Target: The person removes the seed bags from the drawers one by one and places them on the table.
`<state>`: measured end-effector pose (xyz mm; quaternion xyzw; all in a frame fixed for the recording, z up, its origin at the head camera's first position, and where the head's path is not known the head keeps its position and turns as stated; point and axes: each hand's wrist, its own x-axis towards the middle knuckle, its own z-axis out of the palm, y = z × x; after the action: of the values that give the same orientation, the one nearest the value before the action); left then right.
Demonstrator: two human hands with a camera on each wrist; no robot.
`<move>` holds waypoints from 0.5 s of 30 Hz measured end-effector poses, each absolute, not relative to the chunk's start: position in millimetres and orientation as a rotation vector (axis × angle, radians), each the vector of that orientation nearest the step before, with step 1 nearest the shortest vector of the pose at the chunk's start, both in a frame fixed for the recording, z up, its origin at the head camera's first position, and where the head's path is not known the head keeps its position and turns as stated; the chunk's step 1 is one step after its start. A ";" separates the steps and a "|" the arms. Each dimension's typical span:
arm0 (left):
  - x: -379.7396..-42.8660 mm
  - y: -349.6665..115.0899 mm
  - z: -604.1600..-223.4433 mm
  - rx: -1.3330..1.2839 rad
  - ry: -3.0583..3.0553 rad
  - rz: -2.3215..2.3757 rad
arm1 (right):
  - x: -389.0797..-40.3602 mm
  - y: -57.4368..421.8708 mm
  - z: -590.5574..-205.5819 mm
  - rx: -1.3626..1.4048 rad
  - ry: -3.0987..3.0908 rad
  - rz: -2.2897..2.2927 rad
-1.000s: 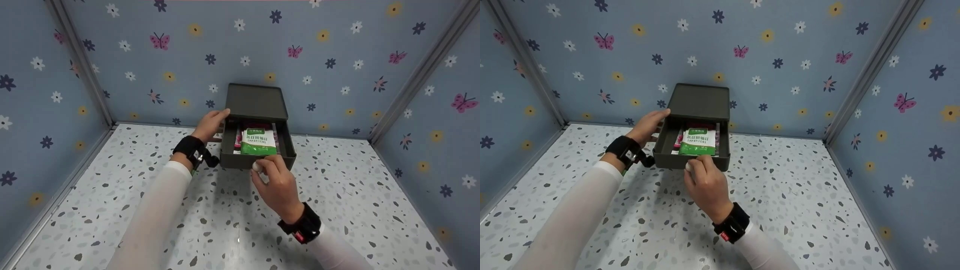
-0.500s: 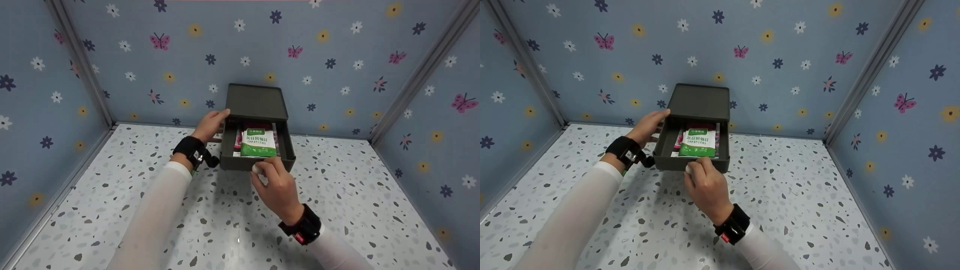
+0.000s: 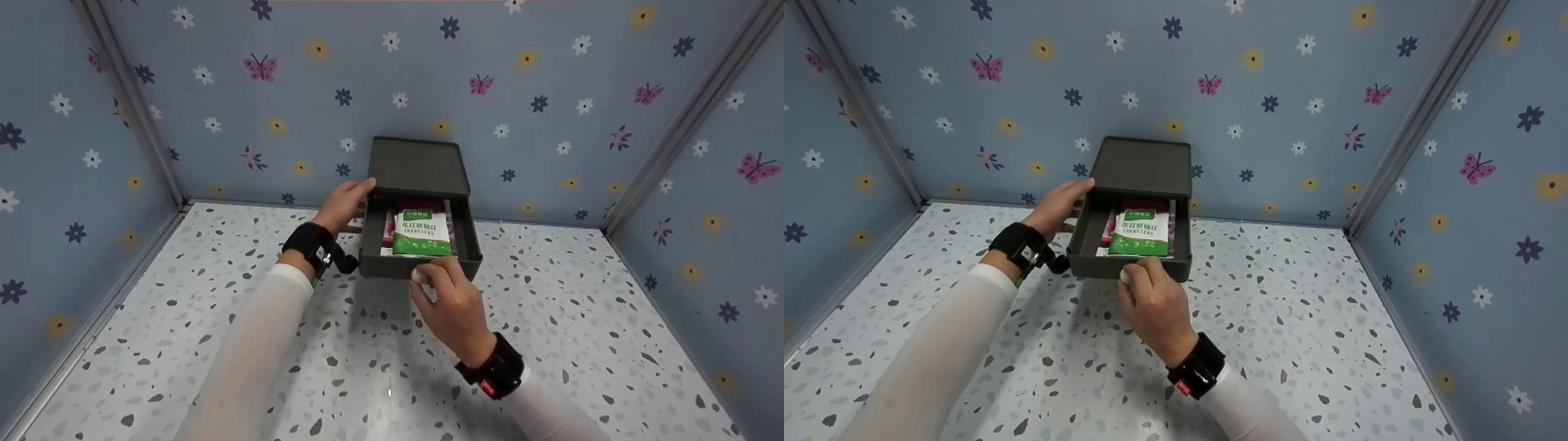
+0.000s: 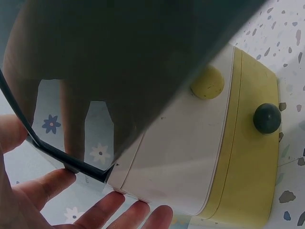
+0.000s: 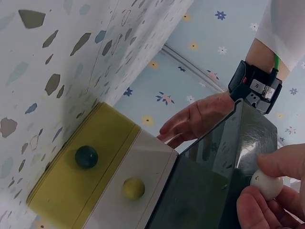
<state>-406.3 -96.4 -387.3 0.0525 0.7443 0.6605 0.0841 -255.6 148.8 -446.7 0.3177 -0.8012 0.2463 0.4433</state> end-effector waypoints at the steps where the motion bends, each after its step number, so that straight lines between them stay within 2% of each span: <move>1: -406.1 -96.3 -387.4 0.157 2.223 1.972 | -255.3 148.6 -446.0 0.789 -1.990 0.600; 15: -403.4 -101.1 -381.1 0.145 2.230 1.930 | -248.7 154.0 -428.9 0.760 -2.040 0.629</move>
<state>-403.4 -101.1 -381.1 0.0489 0.7518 0.6507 0.0944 -248.7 154.0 -428.9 0.3037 -0.8154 0.2514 0.4239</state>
